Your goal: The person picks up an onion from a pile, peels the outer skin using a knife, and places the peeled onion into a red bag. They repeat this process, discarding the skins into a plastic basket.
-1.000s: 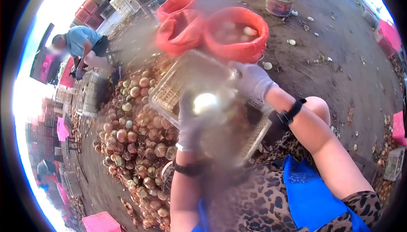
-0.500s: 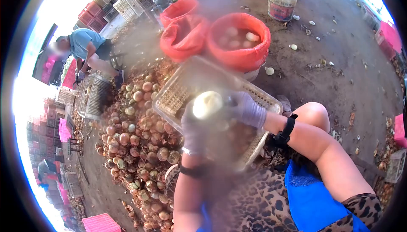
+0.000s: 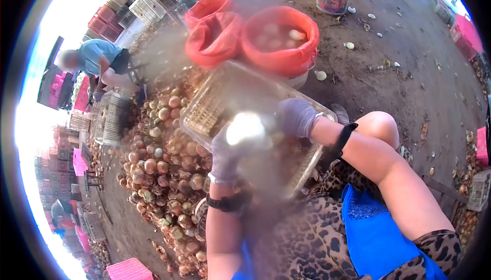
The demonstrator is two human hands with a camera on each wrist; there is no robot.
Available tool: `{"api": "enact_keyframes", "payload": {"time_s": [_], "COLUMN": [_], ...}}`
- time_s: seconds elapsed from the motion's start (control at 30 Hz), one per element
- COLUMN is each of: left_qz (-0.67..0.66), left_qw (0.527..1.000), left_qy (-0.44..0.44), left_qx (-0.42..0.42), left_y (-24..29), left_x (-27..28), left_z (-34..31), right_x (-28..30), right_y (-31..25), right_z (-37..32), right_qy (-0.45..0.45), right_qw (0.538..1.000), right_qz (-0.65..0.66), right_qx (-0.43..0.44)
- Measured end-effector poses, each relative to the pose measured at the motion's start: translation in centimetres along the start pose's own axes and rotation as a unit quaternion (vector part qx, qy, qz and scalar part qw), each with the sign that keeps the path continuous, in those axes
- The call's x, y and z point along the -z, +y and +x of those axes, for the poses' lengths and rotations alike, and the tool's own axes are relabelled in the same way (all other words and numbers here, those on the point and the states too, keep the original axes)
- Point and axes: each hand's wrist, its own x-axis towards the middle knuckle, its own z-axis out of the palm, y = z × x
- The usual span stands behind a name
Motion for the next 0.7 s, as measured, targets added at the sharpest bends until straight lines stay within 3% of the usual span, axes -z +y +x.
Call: {"api": "enact_keyframes", "payload": {"time_s": [0.1, 0.17, 0.23, 0.27, 0.33, 0.4, 0.47, 0.53, 0.6, 0.63, 0.7], "left_qz": [0.005, -0.003, -0.115, -0.169, -0.237, -0.257, -0.313, -0.239, -0.325, -0.305, -0.278], "left_qw": [1.000, 1.000, 0.992, 0.983, 0.958, 0.952, 0.936, 0.963, 0.931, 0.951, 0.958], "left_qy": [0.002, 0.009, 0.020, 0.012, 0.021, 0.020, -0.047, -0.083, -0.165, -0.054, -0.053], "left_qx": [0.012, 0.014, 0.051, 0.071, 0.158, 0.164, 0.153, 0.096, 0.007, -0.003, -0.044], "left_y": [0.1, 0.8, 0.0, -0.7, -4.4, -3.1, 0.9, 2.3, 5.0, 4.8, 6.6], "left_x": [0.9, 1.2, 1.2, 0.8, 1.6, -0.5, -3.2, -3.0, -3.1, -1.8, 2.2], "left_z": [-0.9, -1.3, -0.8, 0.0, 1.7, 3.0, 4.5, 7.7, 10.3, 11.5, 10.9], "right_x": [2.1, 3.3, 2.4, 1.3, -3.9, -4.8, -4.3, -1.5, -2.5, -3.2, -1.9], "right_y": [0.7, 0.1, 0.4, 1.4, 4.3, 4.0, 3.9, 2.1, 3.0, 3.1, 2.0], "right_z": [-0.2, -0.5, -0.6, -1.2, -2.8, -3.9, -4.5, -4.9, -4.0, -3.0, -1.9], "right_qy": [-0.137, -0.268, -0.331, -0.340, -0.230, -0.118, -0.088, -0.137, -0.201, -0.238, -0.240], "right_qw": [0.988, 0.952, 0.928, 0.923, 0.953, 0.971, 0.982, 0.988, 0.973, 0.963, 0.961], "right_qz": [0.006, -0.030, -0.072, -0.093, -0.056, 0.084, 0.084, -0.054, -0.033, -0.022, -0.009], "right_qx": [-0.070, -0.146, -0.154, -0.152, -0.191, -0.190, -0.144, -0.056, -0.109, -0.125, -0.140]}}
